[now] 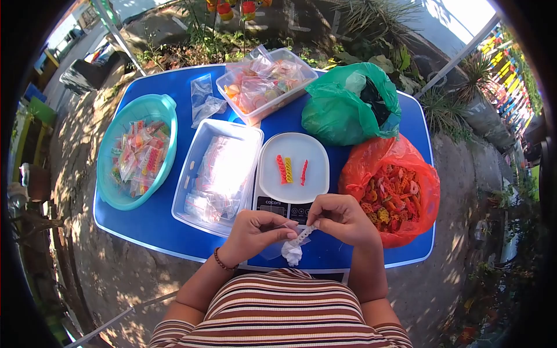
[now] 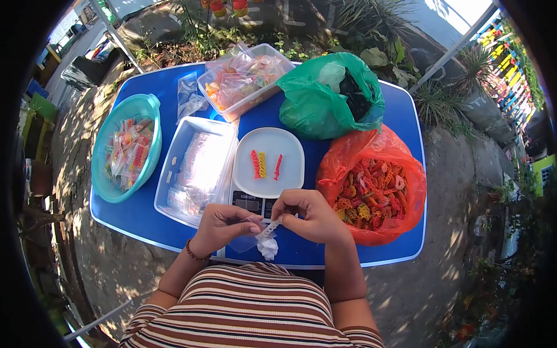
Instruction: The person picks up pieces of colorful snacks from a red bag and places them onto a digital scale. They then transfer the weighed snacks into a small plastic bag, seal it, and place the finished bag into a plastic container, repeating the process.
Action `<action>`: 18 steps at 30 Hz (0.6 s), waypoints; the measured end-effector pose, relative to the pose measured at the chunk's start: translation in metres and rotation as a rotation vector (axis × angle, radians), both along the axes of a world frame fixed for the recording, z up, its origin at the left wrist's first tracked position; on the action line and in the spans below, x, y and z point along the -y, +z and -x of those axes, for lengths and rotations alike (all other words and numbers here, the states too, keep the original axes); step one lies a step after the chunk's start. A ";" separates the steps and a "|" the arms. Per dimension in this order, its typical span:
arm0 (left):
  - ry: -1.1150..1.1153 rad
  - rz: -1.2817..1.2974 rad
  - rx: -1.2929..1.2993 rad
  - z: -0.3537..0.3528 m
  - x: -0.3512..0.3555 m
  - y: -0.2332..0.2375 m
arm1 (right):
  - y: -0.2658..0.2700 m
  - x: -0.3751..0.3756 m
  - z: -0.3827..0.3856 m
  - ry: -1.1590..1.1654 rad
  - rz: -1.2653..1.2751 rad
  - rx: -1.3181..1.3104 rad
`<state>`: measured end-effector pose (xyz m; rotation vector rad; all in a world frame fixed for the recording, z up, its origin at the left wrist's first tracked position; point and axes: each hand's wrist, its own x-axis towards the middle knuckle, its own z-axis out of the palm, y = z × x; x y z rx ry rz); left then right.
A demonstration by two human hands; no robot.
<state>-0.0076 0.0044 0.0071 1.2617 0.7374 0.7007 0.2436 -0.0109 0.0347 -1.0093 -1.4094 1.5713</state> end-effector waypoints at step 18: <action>0.290 0.316 0.250 -0.013 0.010 -0.005 | -0.053 -0.032 0.031 -0.662 -0.711 0.985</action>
